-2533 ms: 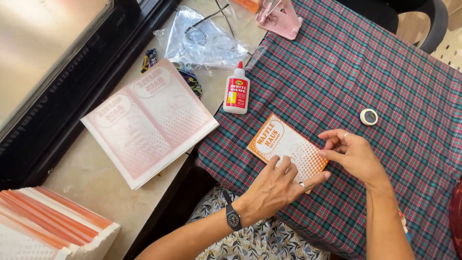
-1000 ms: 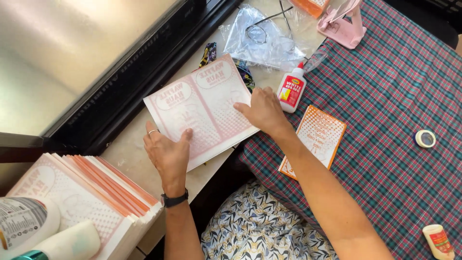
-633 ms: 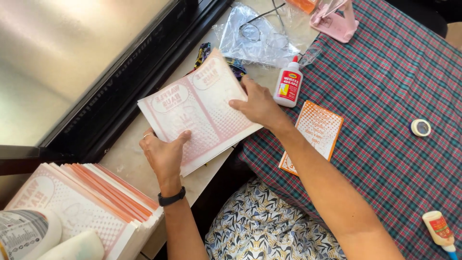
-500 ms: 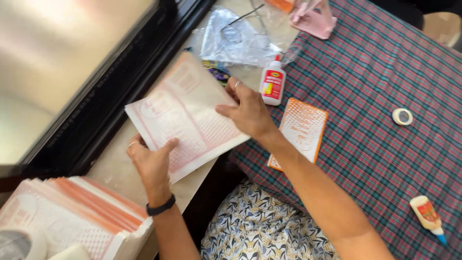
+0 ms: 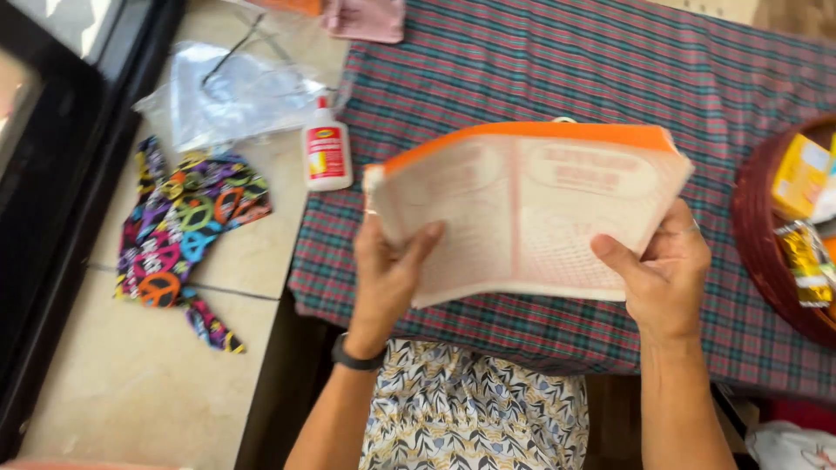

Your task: The person is manually assembling paper bags by folding pre-printed templates and applying glue to the seams.

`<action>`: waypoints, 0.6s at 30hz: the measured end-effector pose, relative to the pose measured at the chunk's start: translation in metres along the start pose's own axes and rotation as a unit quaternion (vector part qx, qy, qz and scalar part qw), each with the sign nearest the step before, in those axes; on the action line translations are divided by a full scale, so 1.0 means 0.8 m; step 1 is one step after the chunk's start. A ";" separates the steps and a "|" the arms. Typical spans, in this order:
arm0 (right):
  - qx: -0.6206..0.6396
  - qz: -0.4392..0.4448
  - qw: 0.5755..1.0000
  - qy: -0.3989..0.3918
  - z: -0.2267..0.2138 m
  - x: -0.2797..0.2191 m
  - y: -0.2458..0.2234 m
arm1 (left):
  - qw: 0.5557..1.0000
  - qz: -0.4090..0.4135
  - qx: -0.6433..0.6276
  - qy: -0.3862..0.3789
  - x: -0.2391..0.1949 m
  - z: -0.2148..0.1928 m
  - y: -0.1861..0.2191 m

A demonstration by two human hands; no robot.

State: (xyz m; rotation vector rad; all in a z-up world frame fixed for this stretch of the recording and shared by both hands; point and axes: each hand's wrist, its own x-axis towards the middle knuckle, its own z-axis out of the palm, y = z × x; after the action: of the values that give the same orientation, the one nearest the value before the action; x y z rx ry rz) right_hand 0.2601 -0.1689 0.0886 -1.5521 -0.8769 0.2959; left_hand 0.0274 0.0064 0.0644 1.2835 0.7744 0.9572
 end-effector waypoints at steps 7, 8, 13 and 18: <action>0.107 -0.001 0.985 0.132 -0.089 -0.071 0.099 | 0.927 0.307 0.026 -0.215 -0.012 0.094 -0.012; 0.107 0.001 0.985 0.138 -0.092 -0.074 0.111 | 0.926 0.306 0.026 -0.221 -0.013 0.100 -0.015; 0.126 0.045 0.989 0.062 -0.093 -0.079 0.146 | 0.972 0.148 -0.087 -0.158 -0.016 0.116 -0.017; 0.135 0.010 0.986 0.100 -0.080 -0.083 0.175 | 0.979 0.101 -0.028 -0.177 -0.007 0.112 -0.032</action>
State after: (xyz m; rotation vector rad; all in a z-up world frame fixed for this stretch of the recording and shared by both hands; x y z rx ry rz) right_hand 0.3061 -0.2532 -0.0492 -1.3136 -0.6368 0.2558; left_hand 0.1090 -0.0370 0.0517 1.4518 0.3431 0.8688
